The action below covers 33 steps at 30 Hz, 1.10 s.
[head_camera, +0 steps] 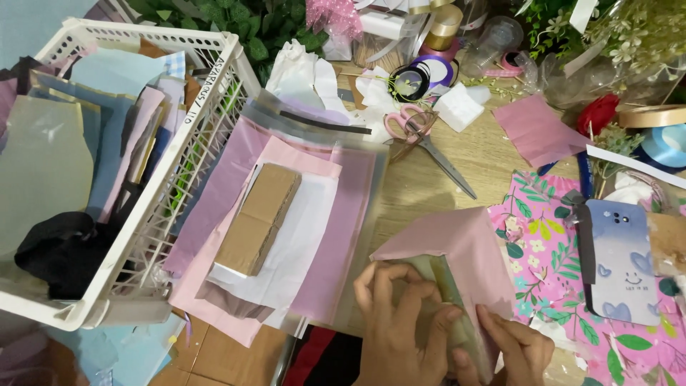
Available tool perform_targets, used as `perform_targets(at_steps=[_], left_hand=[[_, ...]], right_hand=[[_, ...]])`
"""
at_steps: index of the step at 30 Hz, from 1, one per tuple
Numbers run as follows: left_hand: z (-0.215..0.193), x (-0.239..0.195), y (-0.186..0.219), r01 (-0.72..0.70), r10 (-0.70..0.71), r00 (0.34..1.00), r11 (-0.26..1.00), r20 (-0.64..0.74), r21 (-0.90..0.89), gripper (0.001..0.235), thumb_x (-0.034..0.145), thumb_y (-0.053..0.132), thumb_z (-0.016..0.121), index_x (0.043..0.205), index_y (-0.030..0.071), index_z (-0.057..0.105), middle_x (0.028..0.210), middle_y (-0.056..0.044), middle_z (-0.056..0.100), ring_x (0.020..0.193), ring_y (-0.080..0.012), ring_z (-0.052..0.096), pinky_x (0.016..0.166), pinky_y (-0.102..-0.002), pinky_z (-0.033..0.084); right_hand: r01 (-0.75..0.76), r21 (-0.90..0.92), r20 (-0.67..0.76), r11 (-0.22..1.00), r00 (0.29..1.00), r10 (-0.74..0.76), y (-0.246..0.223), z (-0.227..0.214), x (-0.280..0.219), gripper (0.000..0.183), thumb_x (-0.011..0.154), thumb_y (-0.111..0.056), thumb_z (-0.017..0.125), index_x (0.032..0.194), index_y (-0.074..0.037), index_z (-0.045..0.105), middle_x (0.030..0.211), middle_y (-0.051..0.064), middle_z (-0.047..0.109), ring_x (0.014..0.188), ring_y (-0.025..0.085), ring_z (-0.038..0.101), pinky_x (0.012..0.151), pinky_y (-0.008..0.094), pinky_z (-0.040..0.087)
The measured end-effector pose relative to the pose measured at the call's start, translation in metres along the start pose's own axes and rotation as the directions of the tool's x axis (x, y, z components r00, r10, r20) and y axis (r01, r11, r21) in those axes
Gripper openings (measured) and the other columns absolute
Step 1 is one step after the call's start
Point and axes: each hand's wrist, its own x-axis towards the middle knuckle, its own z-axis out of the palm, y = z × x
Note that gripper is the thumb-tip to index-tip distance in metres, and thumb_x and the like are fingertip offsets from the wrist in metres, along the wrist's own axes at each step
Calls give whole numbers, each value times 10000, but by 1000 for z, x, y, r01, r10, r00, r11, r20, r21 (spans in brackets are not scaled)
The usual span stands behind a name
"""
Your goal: Wrapping a rectangular box with pink and beige decorative paper at a design station.
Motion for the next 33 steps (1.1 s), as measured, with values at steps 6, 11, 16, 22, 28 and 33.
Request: perform_targets(at_steps=[6,11,16,22,28,33], left_hand=[[4,-2,0,72,-72,997,997,-10,-25,363,1038,408,514,965,69,624,1076,-158,539,1138,-390,491,980,-535,454],[10,-2,-4,30,-34,997,998,-75,-61,325,1029,363,557,891,83,648,1027,-133,583,1099,-381,471,999,-526,412],[13,-7,-5,-4,-10,994,992,-111,-130,243,987,280,634,811,112,632,952,-88,599,1062,-349,449,1024,-492,378],[16,-14,-13,-138,123,988,972,-91,-192,148,894,128,754,791,91,655,919,-74,590,977,-268,525,1022,-455,391],[8,3,-16,-225,216,973,966,-78,-130,186,964,251,713,863,113,639,863,-28,623,850,-169,643,1048,-482,429],[3,-6,-4,-8,1,992,998,-125,-57,131,903,194,769,883,82,704,985,-94,626,1232,-385,596,1044,-486,544]], right_hand=[[128,23,-219,992,968,-120,1,29,-4,514,907,-397,601,1210,-3,736,1052,129,613,1007,239,535,954,338,435],[111,43,-229,993,969,-98,6,31,-7,564,897,-419,582,1220,20,725,1049,164,616,1001,255,517,951,358,427],[119,234,-68,965,992,-106,34,22,6,610,880,-478,600,1285,-22,619,1191,167,488,1315,399,601,1370,590,372],[-143,512,67,847,990,126,0,20,10,584,949,-394,520,1377,2,489,1440,199,393,1432,296,460,1102,380,469],[39,380,85,924,993,-77,-20,13,26,554,1077,-354,345,1402,65,508,1445,259,434,1451,367,474,1269,475,394],[75,391,112,918,985,-128,-12,17,24,729,1049,-523,317,1416,75,513,1476,261,427,1458,361,449,1301,482,335]])
